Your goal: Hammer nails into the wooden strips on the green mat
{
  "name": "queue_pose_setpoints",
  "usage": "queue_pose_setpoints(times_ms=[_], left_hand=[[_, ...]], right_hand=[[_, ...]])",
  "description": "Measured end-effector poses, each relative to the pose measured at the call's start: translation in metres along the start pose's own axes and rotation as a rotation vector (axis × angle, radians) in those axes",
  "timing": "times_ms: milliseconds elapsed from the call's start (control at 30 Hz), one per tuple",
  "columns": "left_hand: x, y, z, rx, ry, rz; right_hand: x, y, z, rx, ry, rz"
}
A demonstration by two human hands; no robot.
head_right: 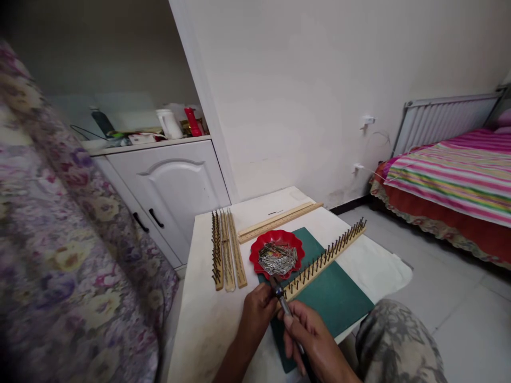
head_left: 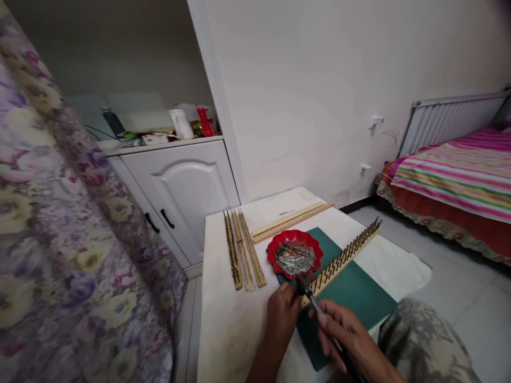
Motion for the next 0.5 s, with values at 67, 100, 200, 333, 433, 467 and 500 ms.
queue_pose_setpoints(times_ms=[67, 100, 200, 333, 433, 467, 500], left_hand=[[-0.001, -0.001, -0.001, 0.007, -0.002, 0.0], [-0.002, -0.001, -0.002, 0.016, -0.004, 0.0], [-0.003, -0.002, -0.004, 0.056, -0.011, -0.002], [-0.005, -0.004, -0.012, 0.046, 0.024, 0.021], [-0.005, -0.01, -0.014, 0.057, 0.037, 0.046], [-0.004, -0.014, -0.014, 0.071, 0.038, 0.048], [-0.003, -0.019, -0.014, 0.086, 0.039, 0.045]], right_hand=[[0.0, 0.001, -0.002, -0.003, 0.007, 0.012], [0.0, 0.001, -0.003, -0.004, 0.01, 0.013], [-0.003, -0.002, -0.006, 0.002, 0.027, 0.006], [-0.015, -0.009, -0.004, 0.015, 0.053, -0.016], [-0.028, -0.023, 0.0, -0.005, 0.071, -0.06], [-0.033, -0.027, 0.0, -0.013, 0.083, -0.059], [-0.039, -0.032, 0.0, -0.026, 0.091, -0.061]])
Point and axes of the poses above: each hand's wrist, its own x-axis towards the middle knuckle, its own y-axis out of the palm, z = x × y, the point moved 10 cm from there along x, towards the middle knuckle, and after that the axes turned 13 degrees about -y, right-handed, at the moved point
